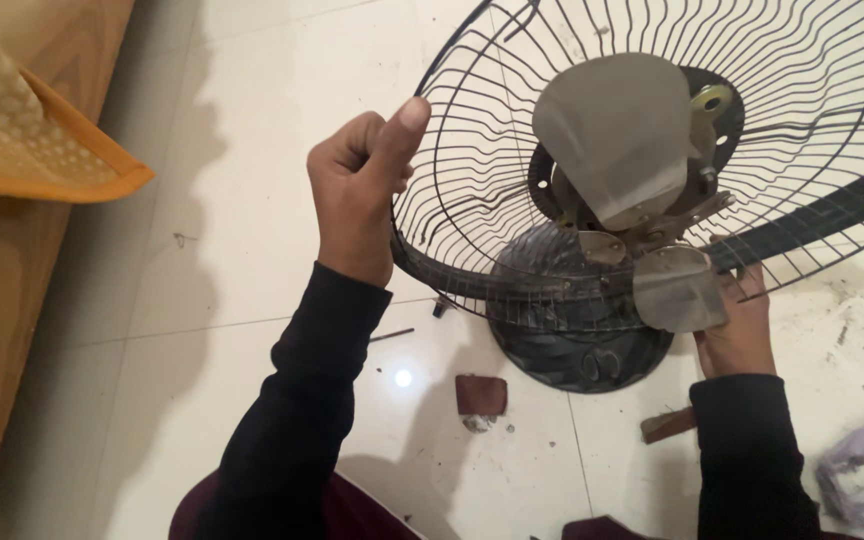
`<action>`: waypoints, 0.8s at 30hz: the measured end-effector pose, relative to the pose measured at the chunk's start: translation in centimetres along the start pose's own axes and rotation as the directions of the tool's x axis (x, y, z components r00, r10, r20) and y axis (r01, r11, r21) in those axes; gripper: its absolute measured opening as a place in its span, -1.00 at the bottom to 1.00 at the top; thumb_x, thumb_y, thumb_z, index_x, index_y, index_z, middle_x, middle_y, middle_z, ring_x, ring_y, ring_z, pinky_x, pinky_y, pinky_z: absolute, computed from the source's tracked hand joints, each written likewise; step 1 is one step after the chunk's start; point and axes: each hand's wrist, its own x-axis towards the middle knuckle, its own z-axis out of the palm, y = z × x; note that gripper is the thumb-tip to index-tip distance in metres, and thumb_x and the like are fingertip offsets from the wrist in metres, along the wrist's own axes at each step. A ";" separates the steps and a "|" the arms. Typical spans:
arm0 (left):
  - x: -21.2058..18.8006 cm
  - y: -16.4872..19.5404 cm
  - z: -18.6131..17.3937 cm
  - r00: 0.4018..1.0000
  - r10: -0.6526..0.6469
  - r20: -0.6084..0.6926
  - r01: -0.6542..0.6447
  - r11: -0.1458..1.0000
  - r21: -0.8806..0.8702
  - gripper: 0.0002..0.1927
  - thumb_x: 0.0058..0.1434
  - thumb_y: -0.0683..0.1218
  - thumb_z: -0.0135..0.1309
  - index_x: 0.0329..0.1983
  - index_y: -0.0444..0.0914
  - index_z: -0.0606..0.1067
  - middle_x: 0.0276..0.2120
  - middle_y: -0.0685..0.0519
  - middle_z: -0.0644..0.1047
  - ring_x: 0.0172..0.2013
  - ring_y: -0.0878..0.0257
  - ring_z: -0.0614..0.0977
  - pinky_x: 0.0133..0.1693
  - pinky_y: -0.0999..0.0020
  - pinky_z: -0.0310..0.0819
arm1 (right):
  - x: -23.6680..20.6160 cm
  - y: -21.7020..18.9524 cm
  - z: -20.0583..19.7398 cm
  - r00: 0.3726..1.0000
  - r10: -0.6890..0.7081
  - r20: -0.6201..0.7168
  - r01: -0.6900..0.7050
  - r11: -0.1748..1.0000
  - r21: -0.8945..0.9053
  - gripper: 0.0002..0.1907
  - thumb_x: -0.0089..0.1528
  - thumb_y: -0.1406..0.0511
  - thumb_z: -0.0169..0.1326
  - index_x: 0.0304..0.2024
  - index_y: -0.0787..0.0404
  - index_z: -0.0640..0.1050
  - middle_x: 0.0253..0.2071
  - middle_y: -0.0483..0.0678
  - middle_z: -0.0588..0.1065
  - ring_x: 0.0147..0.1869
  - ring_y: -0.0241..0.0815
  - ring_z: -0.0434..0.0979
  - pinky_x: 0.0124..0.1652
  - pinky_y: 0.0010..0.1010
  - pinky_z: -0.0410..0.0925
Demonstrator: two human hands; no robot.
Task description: The person sits on the floor repairing a disassembled table fan. They align the wire safety grill over the blades, thread a long screw through the grill clip, tighten it by hand, and reposition the grill ring around the fan housing.
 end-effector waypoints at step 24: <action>1.8 -3.5 4.9 0.776 0.580 -0.246 -0.271 0.660 0.701 -0.26 0.18 0.16 0.39 -0.68 -0.22 0.08 -0.69 0.17 0.11 -0.56 0.28 0.14 -0.45 0.22 -0.04 | -1.0 -2.4 -2.0 0.980 0.169 -0.103 -0.187 0.961 -0.203 -0.59 0.41 0.34 -0.02 0.30 0.30 0.43 0.13 0.01 0.54 0.16 -0.15 0.60 0.08 -0.35 0.49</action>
